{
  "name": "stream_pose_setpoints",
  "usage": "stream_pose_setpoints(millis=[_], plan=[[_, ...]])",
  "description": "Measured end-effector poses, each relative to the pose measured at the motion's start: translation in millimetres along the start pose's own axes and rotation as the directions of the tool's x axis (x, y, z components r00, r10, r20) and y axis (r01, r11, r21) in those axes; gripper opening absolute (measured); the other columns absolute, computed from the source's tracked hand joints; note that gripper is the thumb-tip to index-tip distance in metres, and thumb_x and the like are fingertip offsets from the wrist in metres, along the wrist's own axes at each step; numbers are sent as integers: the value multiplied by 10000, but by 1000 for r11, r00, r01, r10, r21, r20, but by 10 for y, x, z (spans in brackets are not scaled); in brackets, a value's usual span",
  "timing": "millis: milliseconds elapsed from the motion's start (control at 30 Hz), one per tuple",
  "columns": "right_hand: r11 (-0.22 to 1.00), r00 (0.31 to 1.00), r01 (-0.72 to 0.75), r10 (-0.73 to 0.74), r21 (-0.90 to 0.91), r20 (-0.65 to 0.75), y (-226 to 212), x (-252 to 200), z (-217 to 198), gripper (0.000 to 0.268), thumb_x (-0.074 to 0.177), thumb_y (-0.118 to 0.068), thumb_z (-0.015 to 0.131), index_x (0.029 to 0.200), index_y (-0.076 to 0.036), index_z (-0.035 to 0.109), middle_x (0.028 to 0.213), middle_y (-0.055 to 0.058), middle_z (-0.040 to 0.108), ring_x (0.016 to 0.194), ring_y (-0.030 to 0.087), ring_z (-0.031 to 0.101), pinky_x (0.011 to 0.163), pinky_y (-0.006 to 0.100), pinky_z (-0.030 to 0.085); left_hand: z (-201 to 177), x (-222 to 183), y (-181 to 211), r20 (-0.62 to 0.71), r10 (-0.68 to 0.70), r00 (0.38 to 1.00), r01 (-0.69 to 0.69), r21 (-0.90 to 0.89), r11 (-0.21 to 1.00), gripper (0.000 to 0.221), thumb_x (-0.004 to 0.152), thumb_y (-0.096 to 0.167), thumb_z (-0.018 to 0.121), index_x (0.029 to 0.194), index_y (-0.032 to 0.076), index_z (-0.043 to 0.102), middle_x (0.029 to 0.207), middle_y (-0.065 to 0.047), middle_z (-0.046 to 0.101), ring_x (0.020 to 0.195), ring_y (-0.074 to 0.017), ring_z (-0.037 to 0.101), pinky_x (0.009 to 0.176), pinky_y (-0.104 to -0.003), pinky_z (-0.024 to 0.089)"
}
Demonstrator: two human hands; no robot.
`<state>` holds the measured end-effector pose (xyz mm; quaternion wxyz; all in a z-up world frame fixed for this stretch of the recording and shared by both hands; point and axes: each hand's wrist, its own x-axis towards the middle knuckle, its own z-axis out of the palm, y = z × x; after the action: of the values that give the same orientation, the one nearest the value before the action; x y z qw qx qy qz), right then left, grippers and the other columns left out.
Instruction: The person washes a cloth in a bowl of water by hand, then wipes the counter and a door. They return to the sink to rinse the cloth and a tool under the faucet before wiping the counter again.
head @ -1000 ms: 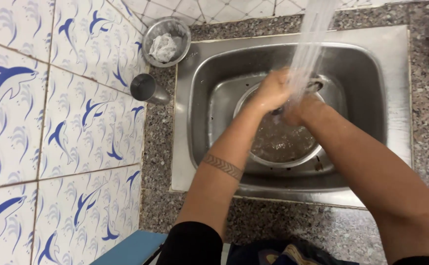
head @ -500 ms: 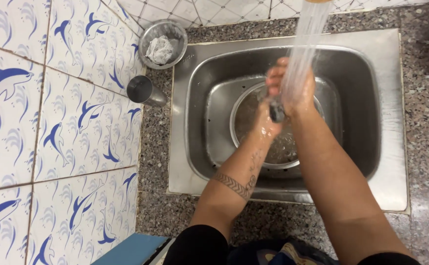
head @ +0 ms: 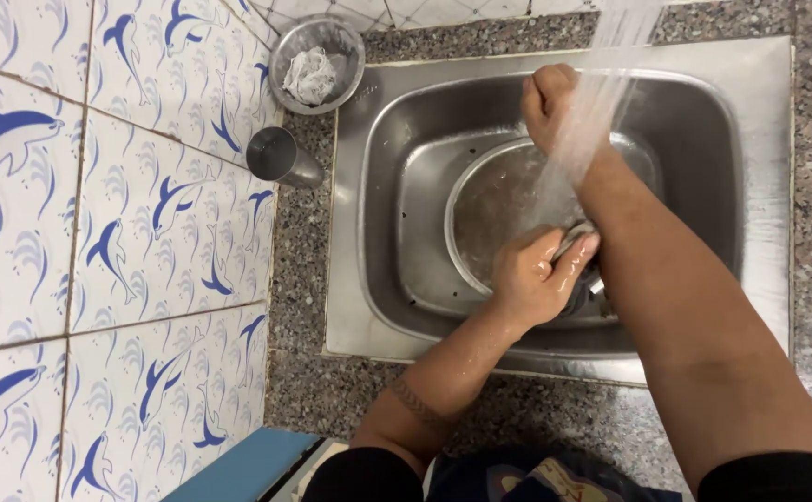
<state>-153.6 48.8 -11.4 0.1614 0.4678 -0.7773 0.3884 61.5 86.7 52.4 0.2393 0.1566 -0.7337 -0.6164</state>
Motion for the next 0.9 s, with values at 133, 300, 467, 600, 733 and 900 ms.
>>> stream_pose_setpoints(millis=[133,300,467,600,733,900], plan=[[921,961,249,-196,-300,196,67,-144,-37,201,1046,-225,644,900,-87,635,823,124,636,749,307,625,693,465,510,45,203,351,-34,337,941,-304,357,883,328,989,385,718,808,118,667,723,-36,621,608,-182,617,564,-332,492],[988,970,-153,154,-16,190,248,-541,31,261,1028,-324,641,989,-67,625,923,120,654,840,297,648,753,463,534,444,640,214,-8,492,871,-422,503,754,397,1003,456,696,750,156,637,710,-14,577,640,-176,603,602,-341,485],[740,805,-591,514,322,296,468,-762,132,419,1006,-449,638,1101,-41,612,1048,116,677,953,285,677,828,461,565,287,1227,74,89,177,980,-197,562,803,269,960,450,661,869,220,767,648,58,659,550,-165,646,601,-361,508],[329,579,-796,658,508,482,707,-997,338,565,989,-548,636,1190,-21,602,1148,113,696,1044,275,701,888,459,590,149,1344,-639,-234,393,889,-280,401,872,240,905,235,684,1102,97,683,1069,-86,686,1024,-298,662,923,-416,534],[-612,529,-287,540,737,654,360,-786,126,554,950,-407,439,1269,-2,643,1189,191,718,1082,343,725,1014,477,607,189,1016,-622,-310,367,877,-229,402,887,321,854,172,687,1112,8,587,1123,-190,598,1080,-379,591,944,-479,491],[-517,671,-305,479,800,565,-249,-651,-382,607,976,-544,449,1226,-28,649,1089,150,705,996,304,689,908,437,605,337,699,-849,-211,182,960,-87,393,915,249,896,284,728,942,72,605,947,-111,629,935,-303,591,924,-482,456]])
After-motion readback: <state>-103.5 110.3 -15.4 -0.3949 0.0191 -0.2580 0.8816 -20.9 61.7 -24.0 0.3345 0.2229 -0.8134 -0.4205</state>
